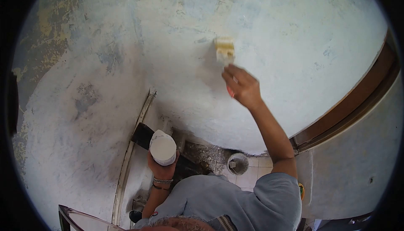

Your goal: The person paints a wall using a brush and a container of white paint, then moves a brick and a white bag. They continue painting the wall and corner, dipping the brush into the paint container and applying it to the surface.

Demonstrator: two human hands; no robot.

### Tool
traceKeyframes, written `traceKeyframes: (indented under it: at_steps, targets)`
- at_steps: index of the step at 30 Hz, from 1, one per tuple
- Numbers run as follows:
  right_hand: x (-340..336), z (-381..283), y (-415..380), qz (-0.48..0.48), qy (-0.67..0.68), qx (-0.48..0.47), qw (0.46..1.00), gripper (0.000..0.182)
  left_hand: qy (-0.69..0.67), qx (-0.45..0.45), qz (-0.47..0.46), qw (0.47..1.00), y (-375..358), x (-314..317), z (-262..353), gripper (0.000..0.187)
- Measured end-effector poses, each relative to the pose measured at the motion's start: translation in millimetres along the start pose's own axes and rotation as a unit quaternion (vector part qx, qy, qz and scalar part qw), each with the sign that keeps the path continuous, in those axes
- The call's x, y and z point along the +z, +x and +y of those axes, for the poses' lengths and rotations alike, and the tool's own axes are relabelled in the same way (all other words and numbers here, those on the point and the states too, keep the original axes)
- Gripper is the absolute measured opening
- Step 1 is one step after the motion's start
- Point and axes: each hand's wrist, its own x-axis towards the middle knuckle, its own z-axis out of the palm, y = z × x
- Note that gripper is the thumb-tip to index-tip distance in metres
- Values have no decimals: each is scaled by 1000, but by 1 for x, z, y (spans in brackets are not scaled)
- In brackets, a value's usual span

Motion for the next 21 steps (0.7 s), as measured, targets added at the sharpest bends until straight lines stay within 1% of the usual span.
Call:
traceKeyframes:
  at_steps: [1,5,6,9,10,11,12,13,14,15,17,19,20,21]
  targets:
    - [8,-4,-20,-26,0,-6,1000,30,0,2,0,1000,0,0,1,52]
    - [29,-34,-91,-122,67,57,989,24,-22,1,-10,1000,1,-6,5,52]
    - [29,-42,-93,-152,82,68,983,20,-25,4,-15,1000,2,-8,5,52]
    - [36,-43,-69,-218,142,144,955,17,-8,11,1,1000,2,-7,7,52]
    - [41,-35,-50,-180,160,145,960,14,-7,12,-5,1000,3,-7,6,53]
    - [47,-23,-28,-124,178,105,971,12,-6,11,-10,1000,5,-8,6,53]
    - [46,-15,3,-75,165,84,980,12,-4,10,-15,1000,6,-10,6,53]
    - [41,-6,35,-58,170,80,980,11,0,11,-11,1000,4,-10,5,54]
    - [28,-4,68,-65,159,103,980,8,4,11,-10,1000,3,-10,5,54]
    - [20,1,95,-56,133,89,985,10,-3,10,-10,1000,2,-10,4,54]
    - [-6,-7,140,-12,98,87,991,13,-28,9,-16,999,-2,-16,2,55]
    - [-18,0,164,103,42,29,993,13,-60,10,-49,997,1,-8,1,54]
    - [-23,0,166,155,16,4,988,14,-57,9,-43,997,3,-13,0,55]
    - [-21,3,164,145,4,10,989,17,-47,14,-47,998,6,-12,-1,55]
